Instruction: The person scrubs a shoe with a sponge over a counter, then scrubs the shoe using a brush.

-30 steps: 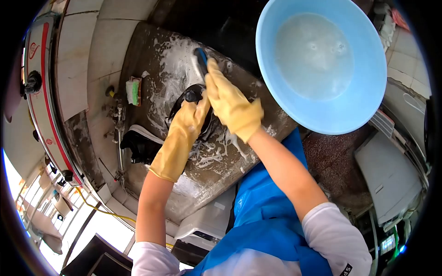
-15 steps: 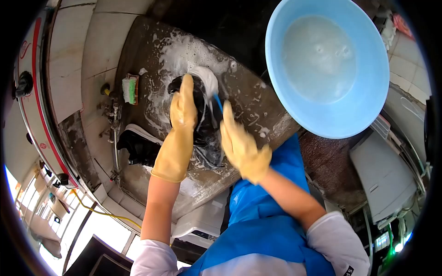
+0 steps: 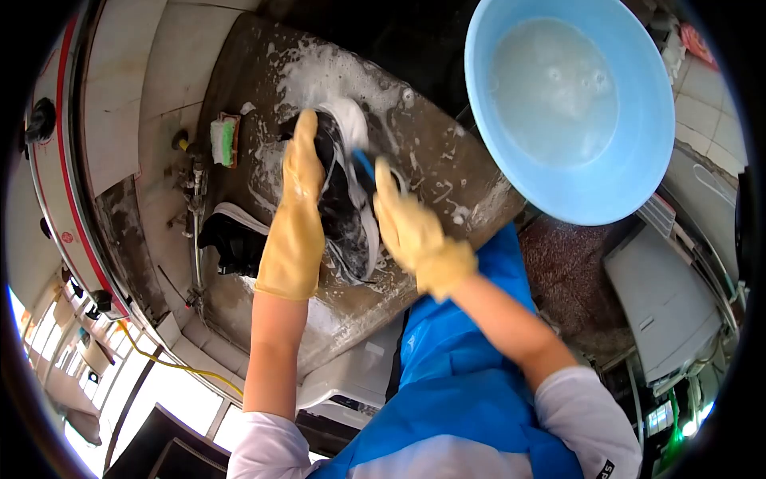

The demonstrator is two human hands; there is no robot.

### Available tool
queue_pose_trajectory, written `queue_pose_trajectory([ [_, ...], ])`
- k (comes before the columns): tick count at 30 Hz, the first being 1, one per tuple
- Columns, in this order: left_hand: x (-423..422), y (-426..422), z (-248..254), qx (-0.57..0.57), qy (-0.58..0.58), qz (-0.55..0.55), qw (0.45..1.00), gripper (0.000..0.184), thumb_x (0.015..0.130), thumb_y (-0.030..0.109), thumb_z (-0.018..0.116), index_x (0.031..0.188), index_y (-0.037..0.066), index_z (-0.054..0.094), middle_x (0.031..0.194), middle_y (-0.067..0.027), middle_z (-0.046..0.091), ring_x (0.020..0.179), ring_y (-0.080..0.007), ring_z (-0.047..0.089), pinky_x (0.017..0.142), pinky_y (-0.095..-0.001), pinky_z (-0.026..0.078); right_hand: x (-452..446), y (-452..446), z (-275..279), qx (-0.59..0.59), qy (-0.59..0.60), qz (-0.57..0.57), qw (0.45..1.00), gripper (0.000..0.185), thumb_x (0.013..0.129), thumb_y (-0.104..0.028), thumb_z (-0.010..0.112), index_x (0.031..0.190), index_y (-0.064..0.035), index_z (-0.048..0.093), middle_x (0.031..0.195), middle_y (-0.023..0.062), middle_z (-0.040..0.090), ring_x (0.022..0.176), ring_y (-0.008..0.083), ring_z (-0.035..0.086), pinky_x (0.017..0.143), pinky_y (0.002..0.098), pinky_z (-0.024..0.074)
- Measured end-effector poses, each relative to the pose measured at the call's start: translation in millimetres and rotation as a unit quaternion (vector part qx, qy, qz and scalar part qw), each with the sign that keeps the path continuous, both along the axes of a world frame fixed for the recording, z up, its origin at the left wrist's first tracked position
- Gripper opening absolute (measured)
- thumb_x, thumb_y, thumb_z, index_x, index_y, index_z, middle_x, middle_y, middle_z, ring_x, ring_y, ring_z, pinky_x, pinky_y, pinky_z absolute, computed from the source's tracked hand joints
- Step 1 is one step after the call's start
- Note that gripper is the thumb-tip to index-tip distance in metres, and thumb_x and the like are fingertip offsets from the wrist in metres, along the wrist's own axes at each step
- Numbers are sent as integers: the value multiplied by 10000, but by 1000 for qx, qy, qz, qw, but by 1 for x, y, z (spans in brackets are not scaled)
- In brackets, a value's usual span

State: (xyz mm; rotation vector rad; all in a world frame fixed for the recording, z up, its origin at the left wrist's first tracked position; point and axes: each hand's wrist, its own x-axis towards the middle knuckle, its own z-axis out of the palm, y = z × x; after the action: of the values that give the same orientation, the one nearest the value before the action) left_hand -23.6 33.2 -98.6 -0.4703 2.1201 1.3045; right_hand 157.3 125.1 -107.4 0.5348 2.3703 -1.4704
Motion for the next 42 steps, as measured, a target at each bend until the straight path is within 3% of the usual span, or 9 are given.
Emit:
queue_pose_trajectory([
  [4, -4, 4, 8, 4, 9, 51, 999, 764, 999, 566, 520, 1390, -89, 576, 1364, -187, 637, 1216, -257, 603, 1067, -333, 429, -36, 15, 7, 520, 214, -69, 824, 400, 1031, -341, 573, 1400, -201, 637, 774, -58, 604, 567, 88, 511, 425, 323, 437],
  [9, -13, 8, 12, 81, -64, 120, 987, 679, 987, 547, 550, 1303, -45, 653, 1230, -156, 702, 1096, -258, 658, 976, -349, 494, 14, -3, 3, -59, -30, 5, 998, 608, 1050, -269, 537, 1605, -114, 346, 911, 198, 716, 768, 381, 699, 724, 477, 566],
  [14, -14, -2, 8, 118, -4, 105, 987, 557, 1046, 434, 495, 1256, -53, 668, 1166, -130, 732, 1003, -213, 685, 913, -339, 528, -56, 8, -6, 445, 237, -68, 861, 432, 1054, -324, 554, 1451, -159, 599, 998, 37, 716, 676, 203, 629, 631, 404, 565],
  [21, -15, -19, -6, 150, 42, 15, 988, 357, 1047, 151, 522, 1347, -31, 585, 1149, -135, 724, 971, -172, 671, 893, -291, 520, -17, 5, 4, 79, 135, 6, 988, 437, 1027, -155, 541, 1455, -67, 551, 897, 75, 682, 587, 79, 540, 475, 285, 491],
  [25, -42, -46, -45, 157, -23, 110, 981, 401, 1098, 240, 479, 1365, -47, 565, 1171, -128, 730, 971, -184, 715, 925, -323, 583, -79, 40, -27, 563, 425, 89, 704, 333, 997, -69, 570, 1312, -34, 673, 1112, 51, 740, 606, 14, 533, 478, 218, 472],
  [30, -26, -39, -32, 268, -60, 92, 957, 473, 1095, 364, 455, 1258, -25, 671, 1084, -125, 748, 909, -206, 711, 847, -370, 578, 5, -15, -17, 4, 328, -140, 934, 335, 987, -64, 638, 1315, -19, 690, 1115, 97, 737, 843, 178, 732, 789, 322, 621],
  [33, -18, -39, -39, 136, 134, 4, 982, 496, 1089, 388, 451, 1203, -22, 706, 1047, -126, 751, 839, -216, 708, 792, -382, 585, -18, 34, 20, 641, 150, 412, 630, 289, 970, -153, 633, 1210, -2, 687, 1052, 80, 654, 1225, 271, 592, 1223, 327, 385],
  [35, -20, -35, -30, 147, 108, 8, 983, 497, 1089, 384, 458, 1226, -35, 689, 1072, -132, 753, 866, -215, 718, 793, -359, 587, -27, 40, -19, 244, 237, 49, 939, 282, 932, -26, 628, 1202, 37, 678, 1177, 128, 656, 1277, 295, 592, 1178, 335, 449],
  [42, -35, -60, -67, 112, 191, -45, 974, 447, 1028, 330, 594, 1261, -46, 655, 1060, -152, 754, 924, -222, 730, 828, -333, 585, -1, 51, 11, -25, 213, -74, 974, 450, 1045, -76, 529, 1478, 31, 471, 1325, 151, 608, 706, 78, 611, 619, 216, 556],
])
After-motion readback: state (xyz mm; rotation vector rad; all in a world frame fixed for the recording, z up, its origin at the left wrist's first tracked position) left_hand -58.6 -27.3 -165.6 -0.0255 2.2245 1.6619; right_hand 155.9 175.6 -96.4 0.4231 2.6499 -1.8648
